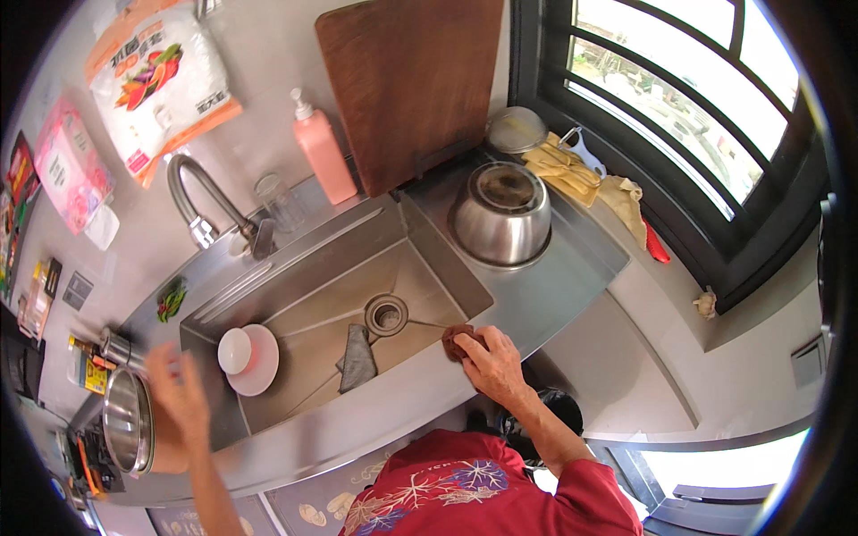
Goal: The person wipes the exterior of a refrigerator door with a cloth while sitting on the floor, then moves to the kitchen sink area to wipe the countertop and window sill. The person then wipes a plastic bowl, a metal pot, and a metal bowl with the cloth.
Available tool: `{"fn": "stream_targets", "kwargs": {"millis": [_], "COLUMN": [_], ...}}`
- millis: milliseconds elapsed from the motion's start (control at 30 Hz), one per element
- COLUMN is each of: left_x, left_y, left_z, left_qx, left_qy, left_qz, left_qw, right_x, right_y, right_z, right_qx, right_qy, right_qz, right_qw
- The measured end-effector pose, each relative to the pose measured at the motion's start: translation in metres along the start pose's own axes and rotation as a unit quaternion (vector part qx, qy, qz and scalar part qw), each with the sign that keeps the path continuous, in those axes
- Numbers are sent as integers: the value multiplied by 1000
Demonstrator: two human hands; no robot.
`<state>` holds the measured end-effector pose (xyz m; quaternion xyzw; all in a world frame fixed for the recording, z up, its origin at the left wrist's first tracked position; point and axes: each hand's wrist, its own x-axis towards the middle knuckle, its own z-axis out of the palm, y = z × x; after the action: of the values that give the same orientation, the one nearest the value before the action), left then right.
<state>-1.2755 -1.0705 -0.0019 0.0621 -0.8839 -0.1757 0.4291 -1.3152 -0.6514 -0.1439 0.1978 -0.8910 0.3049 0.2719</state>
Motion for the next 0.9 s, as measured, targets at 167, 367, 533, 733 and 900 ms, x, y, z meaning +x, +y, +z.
{"fn": "stream_targets", "kwargs": {"millis": [167,367,533,733,900], "left_x": [-18,-57,-69,-60,-66], "left_y": [75,165,219,256,255], "left_z": [150,298,367,376,390], "left_qx": [-330,-483,-457,-475,-495], "left_qy": [-228,-286,-329,-385,-339], "left_qz": [-180,-439,-518,-488,-496], "left_qw": [898,702,645,623,628], "right_x": [6,60,129,143,141], "right_y": [56,153,184,217,223], "right_z": [-21,-44,-57,-41,-23], "right_qx": [13,169,361,508,519], "right_qy": [74,322,287,224,176], "right_qz": [124,228,322,321,285], "right_qw": [989,903,827,768,787]}}
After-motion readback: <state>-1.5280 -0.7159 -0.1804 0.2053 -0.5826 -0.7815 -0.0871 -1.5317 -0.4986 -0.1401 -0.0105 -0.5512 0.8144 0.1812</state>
